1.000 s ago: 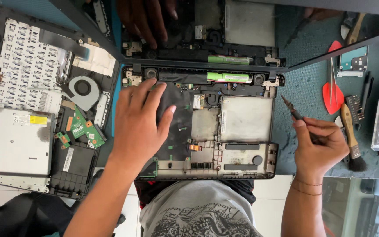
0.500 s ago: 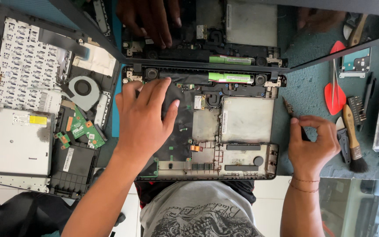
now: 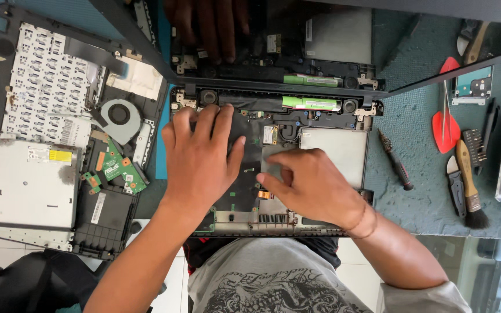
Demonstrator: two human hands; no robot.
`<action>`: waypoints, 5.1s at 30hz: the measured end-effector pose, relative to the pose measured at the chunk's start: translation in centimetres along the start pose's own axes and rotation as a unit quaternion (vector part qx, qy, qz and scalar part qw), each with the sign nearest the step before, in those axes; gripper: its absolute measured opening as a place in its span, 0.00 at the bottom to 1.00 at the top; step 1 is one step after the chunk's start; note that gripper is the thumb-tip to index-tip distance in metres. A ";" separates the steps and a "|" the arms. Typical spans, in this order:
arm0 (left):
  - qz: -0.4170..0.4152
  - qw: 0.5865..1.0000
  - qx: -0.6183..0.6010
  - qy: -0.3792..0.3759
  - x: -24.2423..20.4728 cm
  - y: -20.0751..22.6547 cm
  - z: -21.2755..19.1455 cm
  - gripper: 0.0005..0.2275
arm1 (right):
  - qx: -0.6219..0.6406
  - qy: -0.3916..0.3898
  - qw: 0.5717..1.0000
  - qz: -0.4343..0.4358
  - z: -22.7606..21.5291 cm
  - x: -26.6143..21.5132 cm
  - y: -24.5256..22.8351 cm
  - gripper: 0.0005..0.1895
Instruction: The person disassembles a laptop by removing the cooling fan, a small circuit board, and the hard drive using a screwdriver. They then place these components on the workbench.
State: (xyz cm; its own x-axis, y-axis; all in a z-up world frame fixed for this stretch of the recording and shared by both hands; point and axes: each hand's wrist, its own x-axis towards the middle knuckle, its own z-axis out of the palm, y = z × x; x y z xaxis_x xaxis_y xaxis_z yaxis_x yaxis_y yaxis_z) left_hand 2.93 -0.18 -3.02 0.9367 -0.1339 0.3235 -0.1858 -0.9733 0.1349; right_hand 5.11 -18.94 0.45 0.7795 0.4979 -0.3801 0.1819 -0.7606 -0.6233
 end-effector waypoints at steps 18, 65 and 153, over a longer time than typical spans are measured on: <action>0.035 0.999 -0.026 0.003 0.8 -1.4 0.9 0.15 | 0.400 -0.012 0.902 0.159 2.3 0.3 0.9 0.20; -0.004 0.995 -0.100 0.015 0.8 -2.2 0.4 0.17 | -0.025 0.196 0.969 -0.148 0.1 4.2 0.5 0.06; -0.018 0.993 -0.030 0.111 -2.6 -2.4 1.7 0.13 | -0.553 0.025 0.786 -0.275 0.5 11.9 -2.1 0.11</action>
State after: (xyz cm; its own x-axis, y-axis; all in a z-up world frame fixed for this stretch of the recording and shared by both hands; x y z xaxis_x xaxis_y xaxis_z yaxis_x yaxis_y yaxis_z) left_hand 1.50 2.16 -5.81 0.8554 -0.0486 0.5157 -0.1771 -0.9630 0.2030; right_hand 13.74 -11.22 -3.12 0.4190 0.8818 -0.2165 0.8876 -0.3475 0.3025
